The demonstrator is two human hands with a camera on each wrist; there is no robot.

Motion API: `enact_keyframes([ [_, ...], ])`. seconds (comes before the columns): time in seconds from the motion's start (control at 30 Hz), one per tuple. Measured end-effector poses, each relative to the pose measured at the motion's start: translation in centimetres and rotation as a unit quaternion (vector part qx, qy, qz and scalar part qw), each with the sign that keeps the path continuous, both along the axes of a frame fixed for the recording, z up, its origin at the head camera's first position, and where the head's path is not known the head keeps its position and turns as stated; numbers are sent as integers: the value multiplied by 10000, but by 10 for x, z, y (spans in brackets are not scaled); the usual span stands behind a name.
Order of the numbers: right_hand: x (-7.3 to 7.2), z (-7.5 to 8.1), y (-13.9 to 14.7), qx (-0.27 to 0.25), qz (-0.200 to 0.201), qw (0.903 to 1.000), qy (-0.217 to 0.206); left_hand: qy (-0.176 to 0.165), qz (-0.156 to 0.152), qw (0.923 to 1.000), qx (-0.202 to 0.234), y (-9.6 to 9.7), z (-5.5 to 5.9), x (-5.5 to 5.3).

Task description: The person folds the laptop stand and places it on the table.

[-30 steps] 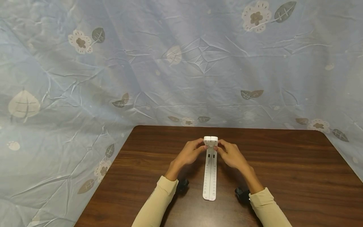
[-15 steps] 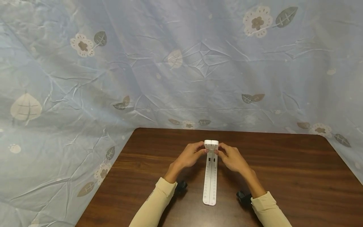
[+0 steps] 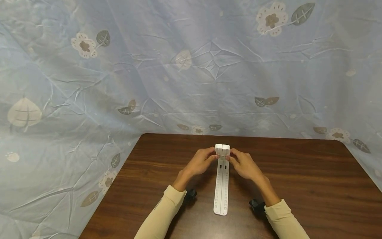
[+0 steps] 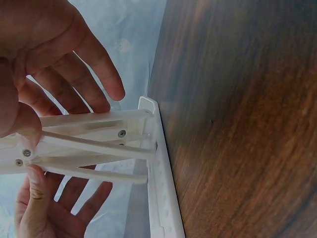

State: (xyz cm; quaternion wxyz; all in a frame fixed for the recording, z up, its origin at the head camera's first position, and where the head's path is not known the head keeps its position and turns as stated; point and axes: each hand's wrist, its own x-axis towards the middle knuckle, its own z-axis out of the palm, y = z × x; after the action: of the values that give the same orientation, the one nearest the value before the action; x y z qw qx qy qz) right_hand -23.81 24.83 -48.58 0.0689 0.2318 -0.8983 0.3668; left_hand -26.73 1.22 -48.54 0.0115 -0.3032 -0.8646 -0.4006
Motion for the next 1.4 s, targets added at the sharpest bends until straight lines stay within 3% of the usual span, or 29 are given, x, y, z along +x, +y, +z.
enact_keyframes([
  [0.63,2,-7,-5,111,-262,9993,254,325,140,9991,-250,6,-4,5],
  [1.0,1,-6,-6,235,-217,9985,454,404,187,9985,-318,5,-3,6],
  [1.4,3,-2,-4,191,-67,9995,258,402,89,9986,-327,1,0,7],
])
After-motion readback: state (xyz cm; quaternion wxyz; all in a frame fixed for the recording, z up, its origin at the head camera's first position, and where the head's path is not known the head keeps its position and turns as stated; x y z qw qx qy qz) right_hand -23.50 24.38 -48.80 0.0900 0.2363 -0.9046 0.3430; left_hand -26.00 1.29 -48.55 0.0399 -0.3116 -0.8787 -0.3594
